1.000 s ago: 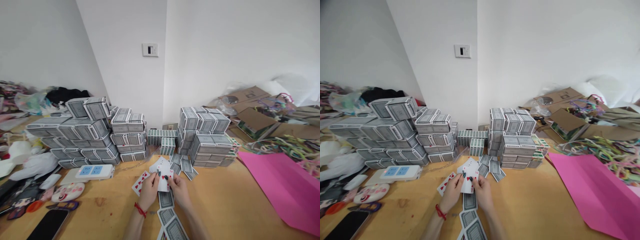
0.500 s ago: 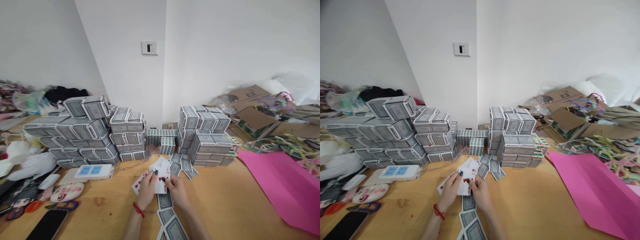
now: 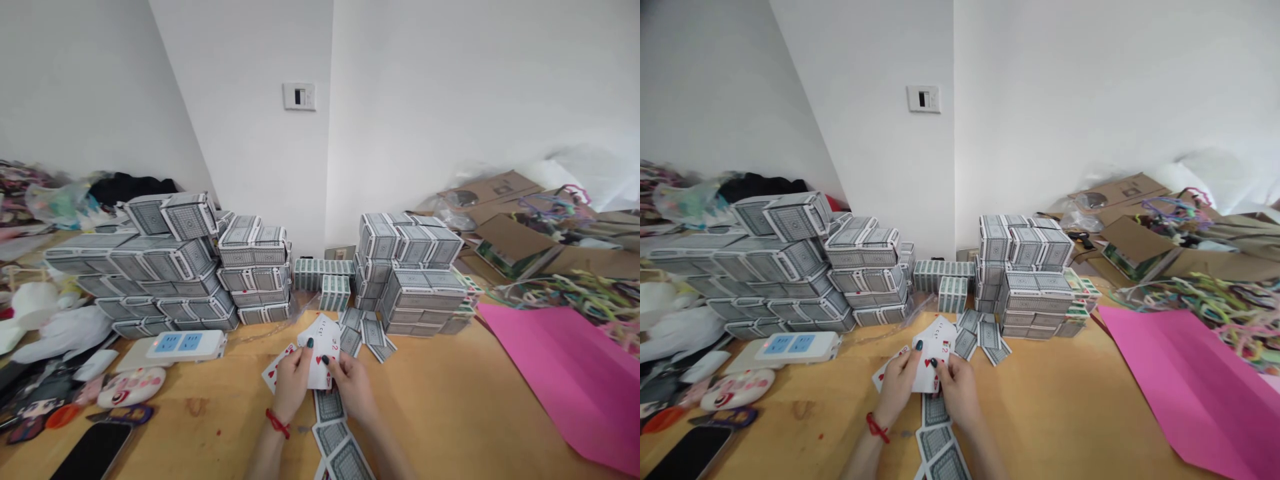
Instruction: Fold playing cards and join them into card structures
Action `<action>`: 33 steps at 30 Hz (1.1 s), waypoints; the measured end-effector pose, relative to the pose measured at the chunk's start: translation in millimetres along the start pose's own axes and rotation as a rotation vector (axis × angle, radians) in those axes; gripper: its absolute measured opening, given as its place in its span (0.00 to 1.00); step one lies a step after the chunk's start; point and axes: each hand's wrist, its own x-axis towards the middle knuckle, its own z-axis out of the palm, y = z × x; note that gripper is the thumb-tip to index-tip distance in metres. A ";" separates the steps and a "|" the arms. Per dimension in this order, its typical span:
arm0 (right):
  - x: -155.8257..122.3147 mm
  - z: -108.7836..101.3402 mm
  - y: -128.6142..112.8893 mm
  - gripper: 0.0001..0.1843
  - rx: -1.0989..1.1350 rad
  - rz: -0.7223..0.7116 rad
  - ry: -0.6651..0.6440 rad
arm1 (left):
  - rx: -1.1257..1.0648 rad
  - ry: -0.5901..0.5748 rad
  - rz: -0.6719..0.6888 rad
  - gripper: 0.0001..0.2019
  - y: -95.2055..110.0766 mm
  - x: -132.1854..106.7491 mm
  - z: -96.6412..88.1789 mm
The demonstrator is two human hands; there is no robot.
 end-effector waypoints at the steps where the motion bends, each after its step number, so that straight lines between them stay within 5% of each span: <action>1: -0.1 -0.2 -1.7 0.20 0.007 0.003 0.002 | -0.059 -0.008 -0.013 0.21 0.5 0.0 -0.9; 8: 1.0 -2.0 -2.8 0.21 0.062 0.036 0.010 | -0.099 -0.106 0.037 0.16 2.2 0.1 -6.7; 19: 2.2 -4.3 3.8 0.20 0.013 0.072 -0.036 | 0.105 -0.019 0.078 0.17 3.1 -2.0 -2.6; 33: 2.1 -1.3 5.3 0.17 -0.063 0.009 0.002 | 0.013 -0.049 0.038 0.21 -2.5 1.6 -7.6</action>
